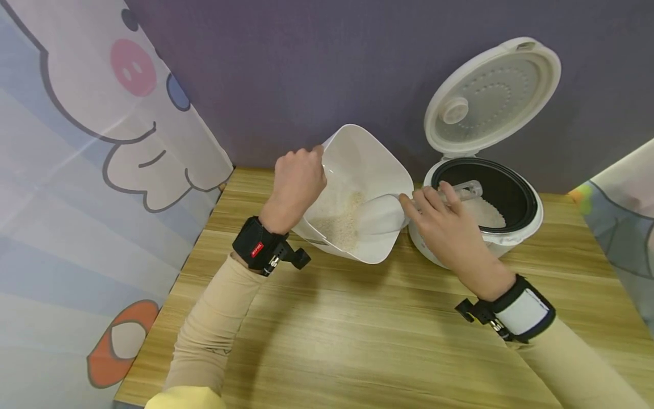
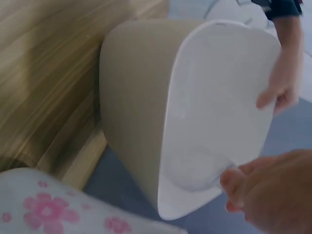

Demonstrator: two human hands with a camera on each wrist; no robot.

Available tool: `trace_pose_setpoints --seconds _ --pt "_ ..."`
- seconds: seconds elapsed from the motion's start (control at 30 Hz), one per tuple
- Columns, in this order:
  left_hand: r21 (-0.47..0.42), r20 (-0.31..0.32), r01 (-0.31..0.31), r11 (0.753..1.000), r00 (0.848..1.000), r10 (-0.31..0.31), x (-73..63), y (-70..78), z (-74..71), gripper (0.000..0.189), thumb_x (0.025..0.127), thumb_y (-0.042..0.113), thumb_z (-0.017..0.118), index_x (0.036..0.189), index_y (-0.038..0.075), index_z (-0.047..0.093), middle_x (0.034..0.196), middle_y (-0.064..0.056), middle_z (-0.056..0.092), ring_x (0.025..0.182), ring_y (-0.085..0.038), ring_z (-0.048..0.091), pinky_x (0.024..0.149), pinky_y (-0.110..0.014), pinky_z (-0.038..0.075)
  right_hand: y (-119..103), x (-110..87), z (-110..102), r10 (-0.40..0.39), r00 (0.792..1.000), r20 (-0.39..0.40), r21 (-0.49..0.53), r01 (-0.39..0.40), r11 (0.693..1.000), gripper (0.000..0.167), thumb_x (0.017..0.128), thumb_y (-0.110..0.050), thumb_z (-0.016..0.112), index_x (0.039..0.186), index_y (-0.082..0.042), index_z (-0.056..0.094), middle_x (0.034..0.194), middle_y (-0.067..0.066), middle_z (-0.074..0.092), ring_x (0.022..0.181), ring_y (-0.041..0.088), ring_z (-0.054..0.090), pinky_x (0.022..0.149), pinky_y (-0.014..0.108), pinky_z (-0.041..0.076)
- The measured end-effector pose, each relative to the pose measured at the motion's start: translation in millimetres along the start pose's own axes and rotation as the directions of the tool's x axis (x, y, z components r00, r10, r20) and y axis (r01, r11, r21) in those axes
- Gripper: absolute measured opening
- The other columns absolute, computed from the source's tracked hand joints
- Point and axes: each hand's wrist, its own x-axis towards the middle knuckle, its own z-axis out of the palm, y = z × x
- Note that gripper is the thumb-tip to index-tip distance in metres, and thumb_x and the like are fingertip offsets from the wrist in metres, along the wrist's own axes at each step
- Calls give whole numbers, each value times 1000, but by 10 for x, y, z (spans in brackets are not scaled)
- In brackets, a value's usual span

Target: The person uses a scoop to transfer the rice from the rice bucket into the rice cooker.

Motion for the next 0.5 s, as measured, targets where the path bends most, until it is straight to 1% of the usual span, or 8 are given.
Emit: trace_pose_setpoints --seconds 0.03,0.07,0.1,0.17,0.23,0.3,0.4,0.5 --pt "-4 0 3 1000 1000 -3 -1 -3 -1 13 94 4 55 85 2 64 69 -16 66 66 -37 70 53 -46 54 -33 38 20 -2 1000 -22 -20 2 1000 39 89 -1 69 127 1 60 104 18 57 98 34 51 101 48 35" --pt "-7 -2 4 1000 1000 -4 -2 -5 -1 13 94 4 55 84 2 64 68 -15 66 66 -37 70 53 -46 54 -67 78 44 -1 999 -38 -46 0 999 29 96 3 55 125 2 61 102 18 57 97 33 51 100 46 35" --pt "-10 -3 4 1000 1000 -4 -3 -6 -4 13 94 4 56 84 2 63 67 -14 65 65 -36 69 53 -46 54 -99 114 70 -2 999 -50 -70 -2 998 29 101 5 43 122 3 62 100 18 58 96 33 51 100 45 35" --pt "-16 -5 3 1000 1000 -3 -9 -5 -10 12 93 3 56 84 2 63 66 -13 63 63 -35 69 52 -45 54 -153 172 128 -3 998 -56 -123 -3 992 38 104 4 30 120 4 64 100 17 59 97 33 53 102 43 35" --pt "-16 -1 -2 1000 1000 2 -16 -2 -15 12 94 3 56 85 2 63 64 -12 61 61 -33 67 51 -44 53 -197 209 189 -1 999 -47 -150 -6 989 41 104 5 26 119 4 64 100 17 60 98 32 53 104 43 33" --pt "-8 7 -11 1000 1000 11 -26 3 -21 12 94 4 55 86 2 64 63 -10 58 58 -29 64 51 -42 53 -230 235 252 2 999 -49 -160 -10 987 40 103 5 28 117 5 65 100 18 60 98 32 54 105 42 34" --pt "0 14 -21 1000 1000 21 -37 11 -28 12 95 4 55 87 1 64 61 -7 54 55 -24 60 49 -40 51 -267 270 338 8 998 -59 -133 -16 991 36 102 4 30 113 6 64 97 18 59 97 32 54 103 41 35" --pt "-8 12 -27 1000 1000 27 -40 20 -32 13 95 3 54 86 1 64 60 -6 52 55 -24 60 49 -39 51 -291 300 386 -2 999 -52 -124 -5 992 37 102 5 28 110 8 63 95 18 58 96 32 52 101 41 35"
